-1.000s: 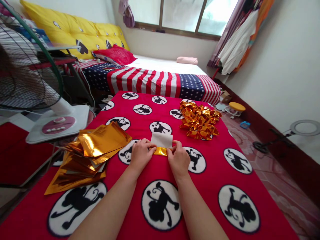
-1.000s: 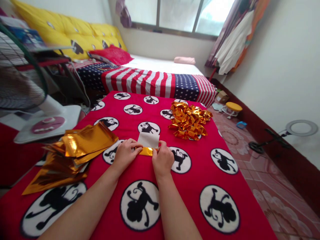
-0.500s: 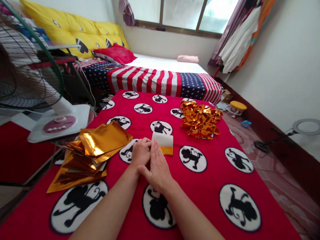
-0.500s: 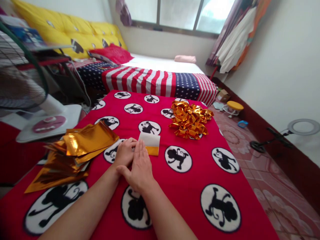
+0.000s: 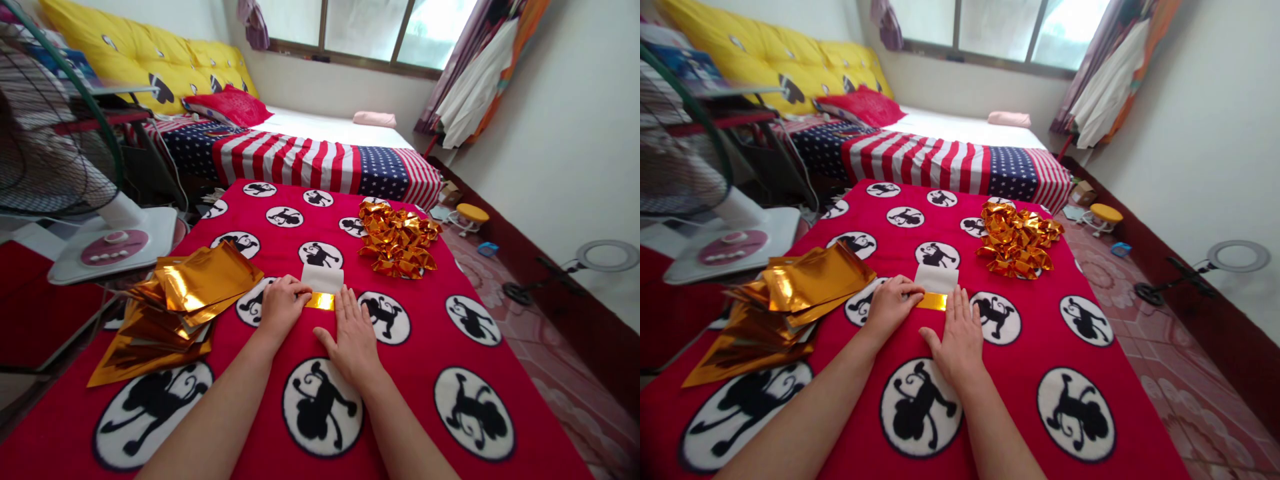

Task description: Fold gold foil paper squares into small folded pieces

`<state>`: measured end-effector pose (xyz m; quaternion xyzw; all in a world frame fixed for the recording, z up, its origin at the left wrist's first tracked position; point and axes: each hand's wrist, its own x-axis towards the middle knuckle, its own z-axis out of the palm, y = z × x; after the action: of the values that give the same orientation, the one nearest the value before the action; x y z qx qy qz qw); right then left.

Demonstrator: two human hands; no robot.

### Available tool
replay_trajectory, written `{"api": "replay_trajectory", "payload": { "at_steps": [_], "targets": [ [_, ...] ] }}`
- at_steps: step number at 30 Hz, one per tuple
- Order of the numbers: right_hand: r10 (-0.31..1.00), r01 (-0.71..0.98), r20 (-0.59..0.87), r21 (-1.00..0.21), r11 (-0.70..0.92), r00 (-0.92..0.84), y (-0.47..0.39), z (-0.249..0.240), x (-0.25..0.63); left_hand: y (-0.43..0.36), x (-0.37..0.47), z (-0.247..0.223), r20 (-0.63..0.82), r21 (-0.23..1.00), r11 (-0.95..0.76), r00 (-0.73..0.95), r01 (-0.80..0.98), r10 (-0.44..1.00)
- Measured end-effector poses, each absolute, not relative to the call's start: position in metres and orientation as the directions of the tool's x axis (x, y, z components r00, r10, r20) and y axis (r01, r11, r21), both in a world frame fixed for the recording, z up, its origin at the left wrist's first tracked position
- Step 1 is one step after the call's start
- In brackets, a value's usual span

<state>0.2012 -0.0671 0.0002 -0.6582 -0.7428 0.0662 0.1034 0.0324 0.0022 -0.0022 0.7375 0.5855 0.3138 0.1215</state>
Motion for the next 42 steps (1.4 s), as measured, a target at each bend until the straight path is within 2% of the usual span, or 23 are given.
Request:
{"api": "replay_trajectory", "payload": {
  "at_steps": [3,5,6,8,11,13,16,20,23,26,30,36,39,42],
  "targets": [
    [0.991,0.970,0.085,-0.213,0.119,-0.103,-0.067,-0.003,0.199,-0.003,0.040,0.005,0.423,0.526,-0.313,0.076,0.791,0.903],
    [0.989,0.971,0.103,-0.204,0.123,-0.104,-0.068,-0.005,0.197,-0.009,0.049,0.011,0.471,0.600,-0.425,0.130,0.678,0.872],
    [0.988,0.971,0.113,-0.201,0.126,-0.104,-0.068,-0.006,0.197,-0.012,0.054,0.014,0.459,0.643,-0.491,0.217,0.588,0.861],
    [0.986,0.971,0.125,-0.196,0.136,-0.112,-0.069,-0.007,0.197,-0.019,0.064,0.017,0.372,0.670,-0.583,0.472,0.459,0.799],
    [0.987,0.973,0.108,-0.183,0.142,-0.123,-0.070,-0.006,0.198,-0.024,0.070,0.013,0.184,0.602,-0.616,0.662,0.508,0.727],
    [0.988,0.975,0.088,-0.173,0.137,-0.123,-0.070,-0.005,0.199,-0.024,0.067,0.008,0.087,0.522,-0.612,0.677,0.594,0.731],
    [0.989,0.977,0.081,-0.164,0.139,-0.127,-0.070,-0.003,0.200,-0.022,0.059,0.002,0.022,0.408,-0.596,0.645,0.692,0.764],
    [0.988,0.973,0.091,-0.184,0.138,-0.123,-0.069,-0.001,0.200,-0.017,0.046,-0.002,0.039,0.310,-0.560,0.579,0.768,0.815],
    [0.987,0.960,0.113,-0.243,0.140,-0.116,-0.068,-0.001,0.200,-0.011,0.034,-0.004,0.085,0.301,-0.514,0.514,0.803,0.854],
    [0.980,0.927,0.175,-0.343,0.150,-0.094,-0.065,-0.004,0.204,-0.003,0.020,-0.004,0.161,0.341,-0.473,0.445,0.812,0.881],
    [0.956,0.861,0.293,-0.489,0.137,0.014,-0.059,-0.008,0.211,0.004,0.006,-0.001,0.197,0.462,-0.477,0.438,0.747,0.877],
    [0.922,0.723,0.362,-0.673,0.158,0.136,-0.050,-0.003,0.216,0.006,0.004,0.001,0.262,0.602,-0.466,0.390,0.649,0.882],
    [0.882,0.522,0.416,-0.815,0.252,0.223,-0.051,0.002,0.216,0.002,0.009,0.009,0.326,0.732,-0.457,0.330,0.505,0.886],
    [0.882,0.165,0.317,-0.947,0.275,0.348,-0.055,0.005,0.213,-0.004,0.018,0.020,0.357,0.881,-0.402,0.205,0.250,0.911]
  ]
}}
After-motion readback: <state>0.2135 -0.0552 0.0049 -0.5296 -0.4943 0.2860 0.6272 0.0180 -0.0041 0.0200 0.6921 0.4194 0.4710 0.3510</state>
